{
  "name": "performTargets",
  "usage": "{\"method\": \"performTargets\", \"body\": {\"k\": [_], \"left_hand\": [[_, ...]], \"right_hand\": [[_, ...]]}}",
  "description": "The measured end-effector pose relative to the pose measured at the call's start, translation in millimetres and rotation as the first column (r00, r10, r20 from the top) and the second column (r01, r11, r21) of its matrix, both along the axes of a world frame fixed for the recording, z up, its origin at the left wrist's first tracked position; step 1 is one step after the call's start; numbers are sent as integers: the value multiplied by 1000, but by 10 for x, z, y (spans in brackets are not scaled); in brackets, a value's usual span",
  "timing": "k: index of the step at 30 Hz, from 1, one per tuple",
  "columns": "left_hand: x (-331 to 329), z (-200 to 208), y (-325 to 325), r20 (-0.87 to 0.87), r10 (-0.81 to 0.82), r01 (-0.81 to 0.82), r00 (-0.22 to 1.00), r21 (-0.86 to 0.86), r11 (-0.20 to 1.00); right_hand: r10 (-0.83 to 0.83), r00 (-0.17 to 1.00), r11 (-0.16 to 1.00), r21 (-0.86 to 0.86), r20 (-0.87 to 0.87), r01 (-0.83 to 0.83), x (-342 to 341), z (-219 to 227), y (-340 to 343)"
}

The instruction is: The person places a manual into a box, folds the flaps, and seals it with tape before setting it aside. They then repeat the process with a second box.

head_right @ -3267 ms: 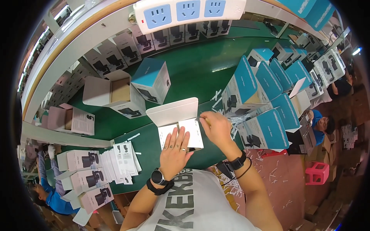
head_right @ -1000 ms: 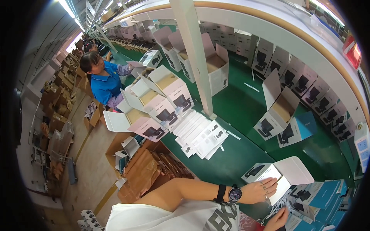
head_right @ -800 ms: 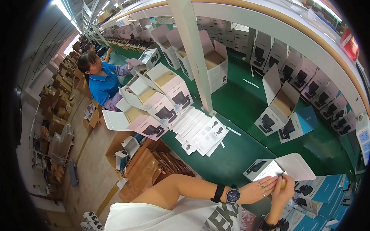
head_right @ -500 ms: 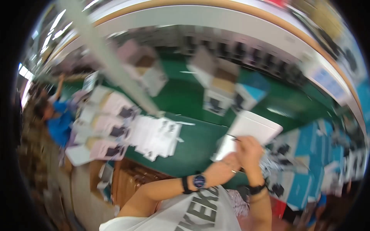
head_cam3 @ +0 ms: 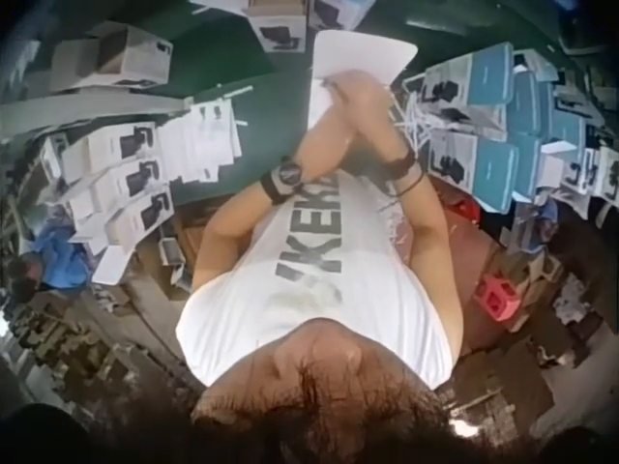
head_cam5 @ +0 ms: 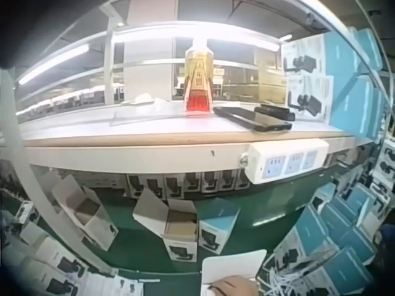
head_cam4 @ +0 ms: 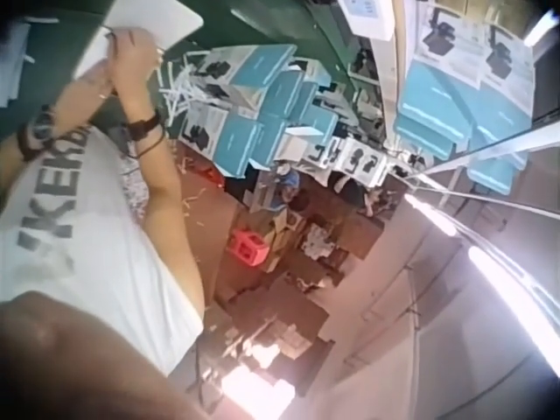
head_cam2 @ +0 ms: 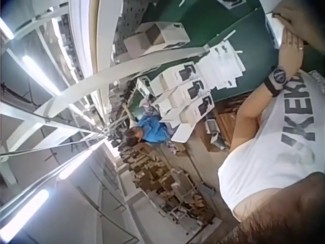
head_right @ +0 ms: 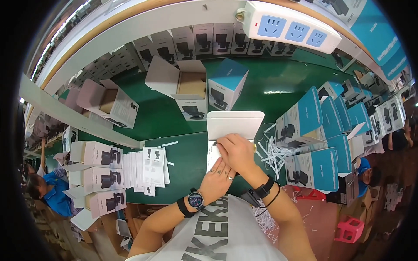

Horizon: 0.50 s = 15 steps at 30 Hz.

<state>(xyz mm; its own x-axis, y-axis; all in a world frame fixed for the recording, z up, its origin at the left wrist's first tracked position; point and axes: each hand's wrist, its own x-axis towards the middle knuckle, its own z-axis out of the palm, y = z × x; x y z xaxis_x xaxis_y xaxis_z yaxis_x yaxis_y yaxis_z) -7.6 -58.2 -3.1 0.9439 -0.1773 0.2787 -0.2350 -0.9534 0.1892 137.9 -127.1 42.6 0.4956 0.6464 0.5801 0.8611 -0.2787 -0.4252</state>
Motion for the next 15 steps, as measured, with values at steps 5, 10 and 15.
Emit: {"method": "performTargets", "body": {"k": [5, 10, 15], "left_hand": [[-6, 18, -6, 29, 3, -2, 1000, -27, 1000], [-35, 71, -4, -87, -8, 3, 996, -56, 998], [-36, 75, 32, -173, -31, 21, 984, -59, 998]], "right_hand": [[162, 985, 986, -28, -62, -164, 70, 54, -16], [132, 980, 983, -111, -148, -149, -17, 156, 59], [135, 948, 984, -72, -289, -162, -35, 115, -101]]}}
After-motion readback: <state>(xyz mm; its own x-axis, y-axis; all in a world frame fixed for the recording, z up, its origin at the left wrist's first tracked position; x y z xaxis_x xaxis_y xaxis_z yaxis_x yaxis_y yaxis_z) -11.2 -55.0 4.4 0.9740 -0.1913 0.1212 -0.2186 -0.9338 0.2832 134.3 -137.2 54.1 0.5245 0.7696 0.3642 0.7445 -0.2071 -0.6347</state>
